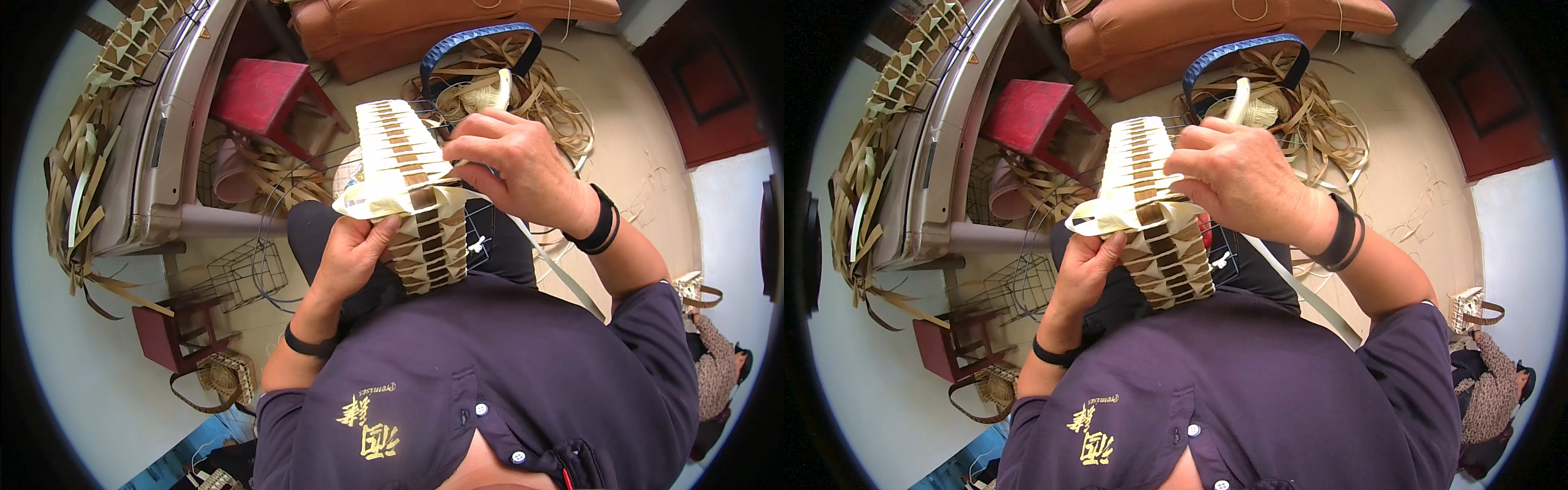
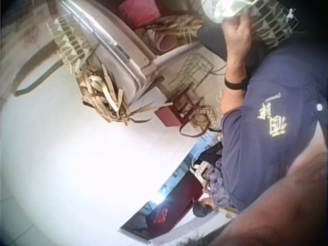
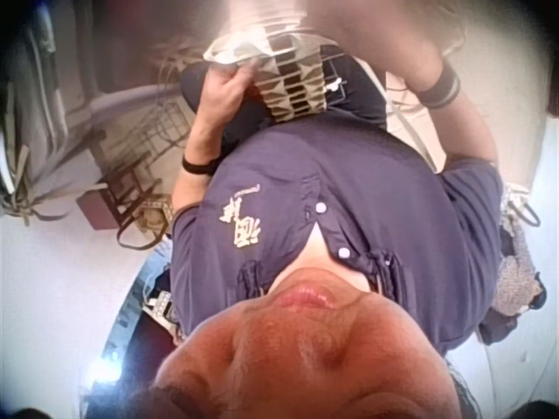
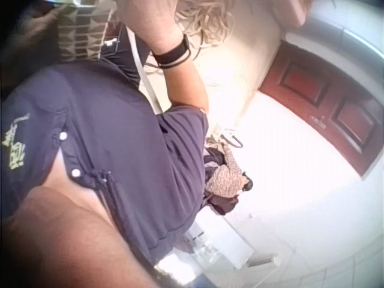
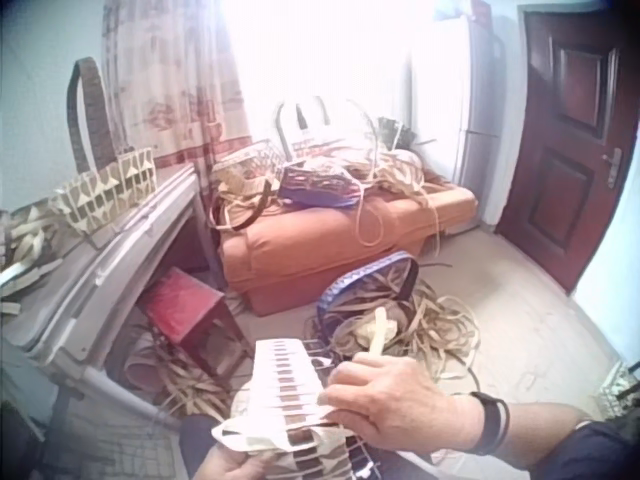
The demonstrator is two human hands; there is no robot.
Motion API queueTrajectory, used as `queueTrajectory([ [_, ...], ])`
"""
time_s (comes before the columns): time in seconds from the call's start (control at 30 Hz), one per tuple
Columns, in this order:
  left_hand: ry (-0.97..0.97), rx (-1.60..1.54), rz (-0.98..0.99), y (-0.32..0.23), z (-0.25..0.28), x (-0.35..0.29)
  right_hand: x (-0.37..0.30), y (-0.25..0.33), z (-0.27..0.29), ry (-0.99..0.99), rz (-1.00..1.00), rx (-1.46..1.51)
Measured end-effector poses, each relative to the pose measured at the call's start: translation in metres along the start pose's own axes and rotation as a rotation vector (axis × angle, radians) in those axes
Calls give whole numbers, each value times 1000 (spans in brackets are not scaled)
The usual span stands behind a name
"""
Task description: The person weaves a basket by threading strips of light-colored material through a vertical wire frame. They thread the strips one by one, alternating the pattern and pulling them through the frame by hand to secure them in place.
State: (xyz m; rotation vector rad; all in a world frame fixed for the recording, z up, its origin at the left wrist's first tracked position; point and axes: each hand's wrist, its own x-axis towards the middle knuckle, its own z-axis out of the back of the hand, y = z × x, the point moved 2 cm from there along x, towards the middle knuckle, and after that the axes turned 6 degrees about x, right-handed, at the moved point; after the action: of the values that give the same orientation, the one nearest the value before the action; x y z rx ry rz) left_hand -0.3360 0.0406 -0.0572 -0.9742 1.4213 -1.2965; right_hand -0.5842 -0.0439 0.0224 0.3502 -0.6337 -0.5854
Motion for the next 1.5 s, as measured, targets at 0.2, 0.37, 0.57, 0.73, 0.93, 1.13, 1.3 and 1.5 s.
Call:
queueTrajectory([
  [0.2,-304,264,-96,-28,2,-6,-2,-20,-22,208,6,230],
  [0.37,-417,361,-118,-36,23,-2,3,-19,-18,273,32,327],
  [0.57,-766,917,-333,-69,39,2,2,-20,-25,212,43,422],
  [0.73,-285,422,33,-42,39,-4,1,-21,-23,260,68,382],
  [0.93,-673,1073,-261,-84,81,-10,-5,-21,-26,220,72,356],
  [1.13,-165,346,211,-49,43,-16,0,-19,-30,238,136,260],
  [1.3,-556,966,-73,-90,131,-26,-4,-24,-27,261,125,246],
  [1.5,-494,-65,196,-50,79,-21,-2,-19,-31,238,143,237],
])
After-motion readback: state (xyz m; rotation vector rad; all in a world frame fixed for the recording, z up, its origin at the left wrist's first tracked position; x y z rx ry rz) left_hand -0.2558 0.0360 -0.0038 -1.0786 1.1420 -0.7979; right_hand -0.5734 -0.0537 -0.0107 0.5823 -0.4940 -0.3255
